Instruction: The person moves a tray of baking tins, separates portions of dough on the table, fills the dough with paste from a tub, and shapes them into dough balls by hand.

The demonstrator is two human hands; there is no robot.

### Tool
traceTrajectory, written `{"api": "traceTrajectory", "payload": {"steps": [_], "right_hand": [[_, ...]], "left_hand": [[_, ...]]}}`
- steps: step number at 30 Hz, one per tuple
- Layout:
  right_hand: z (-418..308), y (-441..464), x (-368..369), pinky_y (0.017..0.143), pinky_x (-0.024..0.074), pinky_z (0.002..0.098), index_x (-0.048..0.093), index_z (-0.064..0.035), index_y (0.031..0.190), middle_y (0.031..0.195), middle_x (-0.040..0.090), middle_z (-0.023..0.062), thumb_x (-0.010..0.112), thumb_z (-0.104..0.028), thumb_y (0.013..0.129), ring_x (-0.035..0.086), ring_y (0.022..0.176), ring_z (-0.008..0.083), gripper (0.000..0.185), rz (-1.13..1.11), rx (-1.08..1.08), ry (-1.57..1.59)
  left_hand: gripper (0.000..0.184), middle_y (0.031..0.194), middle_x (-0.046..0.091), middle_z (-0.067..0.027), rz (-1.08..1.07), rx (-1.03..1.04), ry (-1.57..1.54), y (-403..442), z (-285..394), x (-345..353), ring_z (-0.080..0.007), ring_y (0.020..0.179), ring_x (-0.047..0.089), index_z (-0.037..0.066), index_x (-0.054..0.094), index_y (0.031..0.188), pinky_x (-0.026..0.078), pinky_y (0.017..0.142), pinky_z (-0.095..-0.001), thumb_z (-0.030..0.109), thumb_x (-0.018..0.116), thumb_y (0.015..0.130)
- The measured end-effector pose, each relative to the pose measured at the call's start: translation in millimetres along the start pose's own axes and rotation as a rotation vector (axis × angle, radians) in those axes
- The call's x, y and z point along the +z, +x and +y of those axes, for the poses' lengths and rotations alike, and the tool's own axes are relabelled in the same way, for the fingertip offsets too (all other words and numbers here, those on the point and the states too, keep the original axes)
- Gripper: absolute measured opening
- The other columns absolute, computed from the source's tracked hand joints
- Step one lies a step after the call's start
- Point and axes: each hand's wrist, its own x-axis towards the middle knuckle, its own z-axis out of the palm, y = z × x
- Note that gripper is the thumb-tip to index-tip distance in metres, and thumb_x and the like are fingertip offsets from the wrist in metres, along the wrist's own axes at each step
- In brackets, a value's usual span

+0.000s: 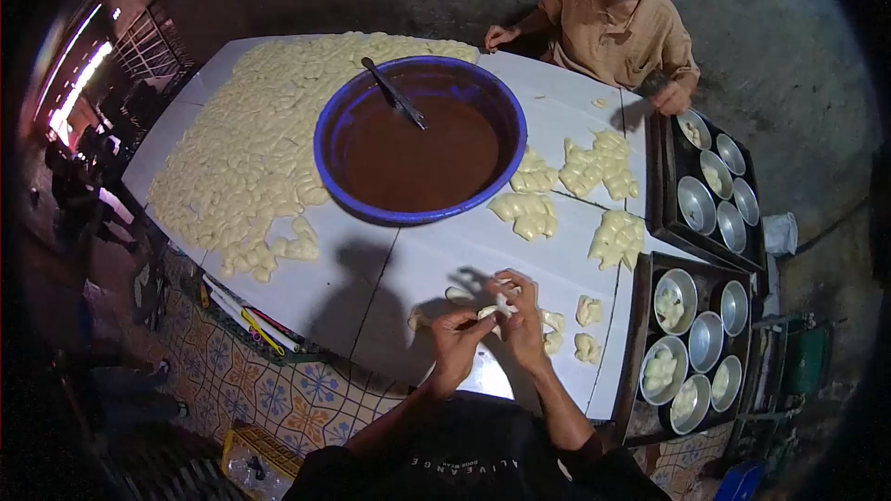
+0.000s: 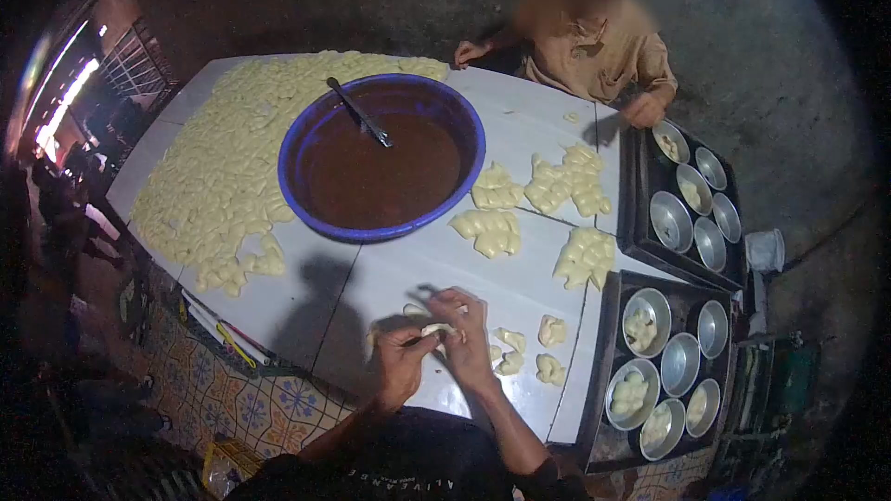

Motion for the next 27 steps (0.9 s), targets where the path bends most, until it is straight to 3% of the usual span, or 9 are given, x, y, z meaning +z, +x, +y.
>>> {"api": "traceTrajectory", "payload": {"steps": [3, 7, 9, 15, 16, 19, 21, 23, 27], "right_hand": [[13, -8, 14, 0.102, 0.0338, 0.0407, 0.065, -0.0037, 0.110, 0.132, 0.046, 0.0135, 0.056, -0.055, 0.088, 0.041, 0.121, 0.0279, 0.056, -0.104, 0.002, 0.015], [31, -3, 3, 0.107, 0.0299, 0.0411, 0.026, -0.0097, 0.146, 0.142, 0.035, 0.0114, 0.071, -0.069, 0.066, 0.034, 0.131, 0.0265, 0.109, -0.202, 0.379, 0.730], [50, -4, 1, 0.099, 0.0399, 0.0383, -0.006, -0.0184, 0.151, 0.150, 0.020, 0.0073, 0.075, -0.072, 0.055, 0.030, 0.133, 0.0230, 0.137, -0.350, 0.414, 0.782], [59, 1, 2, 0.091, 0.0431, 0.0331, -0.007, -0.0220, 0.151, 0.149, 0.021, 0.0102, 0.075, -0.061, 0.067, 0.038, 0.121, 0.0220, 0.124, -0.104, 0.363, 0.665], [73, -2, 0, 0.090, 0.0448, 0.0387, -0.001, -0.0254, 0.152, 0.151, 0.021, 0.0071, 0.076, -0.058, 0.070, 0.039, 0.123, 0.0177, 0.117, -0.119, 0.336, 0.726], [87, -7, -3, 0.090, 0.0464, 0.0360, 0.003, -0.0229, 0.152, 0.151, 0.023, 0.0075, 0.074, -0.051, 0.075, 0.041, 0.123, 0.0164, 0.109, -0.086, 0.326, 0.722], [82, -7, -3, 0.088, 0.0475, 0.0323, 0.005, -0.0233, 0.152, 0.151, 0.025, 0.0076, 0.071, -0.042, 0.082, 0.045, 0.120, 0.0162, 0.098, -0.028, 0.373, 0.770], [85, -5, 1, 0.086, 0.0481, 0.0291, 0.008, -0.0223, 0.152, 0.149, 0.030, 0.0087, 0.065, -0.033, 0.089, 0.048, 0.117, 0.0164, 0.085, 0.001, 0.345, 0.762], [74, 4, 6, 0.086, 0.0483, 0.0285, 0.027, -0.0103, 0.147, 0.132, 0.049, 0.0128, 0.052, -0.020, 0.097, 0.055, 0.107, 0.0179, 0.057, 0.025, 0.549, 1.241]], "left_hand": [[0.036, 0.109, 0.061, -0.0097, -0.073, -0.268, -0.601, 5, -13, -11, -0.0184, 0.099, 0.058, -0.002, 0.055, 0.119, 0.045, 0.090, -0.0320, 0.021, 0.060, 0.091], [0.134, 0.133, 0.048, -0.0197, -0.521, -0.320, -0.730, 24, 50, 8, -0.0265, 0.121, 0.048, -0.007, 0.031, 0.139, 0.037, 0.103, -0.0391, 0.088, 0.061, 0.050], [0.123, 0.137, 0.043, -0.0235, -0.801, -0.165, -0.739, 72, 57, -3, -0.0271, 0.124, 0.047, -0.008, 0.031, 0.139, 0.036, 0.104, -0.0394, 0.087, 0.051, 0.064], [0.080, 0.118, 0.057, -0.0247, 0.219, 0.339, 1.266, 248, 98, -46, -0.0312, 0.114, 0.055, -0.006, 0.047, 0.126, 0.040, 0.098, -0.0429, 0.063, 0.022, 0.095], [0.078, 0.104, 0.062, -0.0285, -0.014, 0.227, 1.326, 262, 91, -65, -0.0360, 0.113, 0.055, -0.003, 0.053, 0.120, 0.038, 0.097, -0.0457, 0.064, 0.020, 0.095], [0.077, 0.091, 0.064, -0.0269, -0.195, -0.385, 1.137, 234, 148, -28, -0.0371, 0.105, 0.059, 0.001, 0.063, 0.106, 0.040, 0.095, -0.0463, 0.063, 0.019, 0.095], [0.081, 0.086, 0.066, -0.0216, -0.102, -0.247, 1.152, 210, 128, -24, -0.0342, 0.087, 0.063, 0.003, 0.066, 0.089, 0.045, 0.083, -0.0463, 0.066, 0.016, 0.093], [0.088, 0.081, 0.067, -0.0158, 0.131, 0.379, 1.282, 186, 116, -21, -0.0310, 0.067, 0.061, 0.003, 0.066, 0.077, 0.047, 0.068, -0.0414, 0.070, 0.011, 0.091], [0.098, 0.100, 0.066, -0.0173, -0.111, -0.287, 0.045, 112, 98, 1, -0.0245, 0.086, 0.063, -0.005, 0.049, 0.125, 0.048, 0.081, -0.0373, 0.078, 0.016, 0.086]]}}
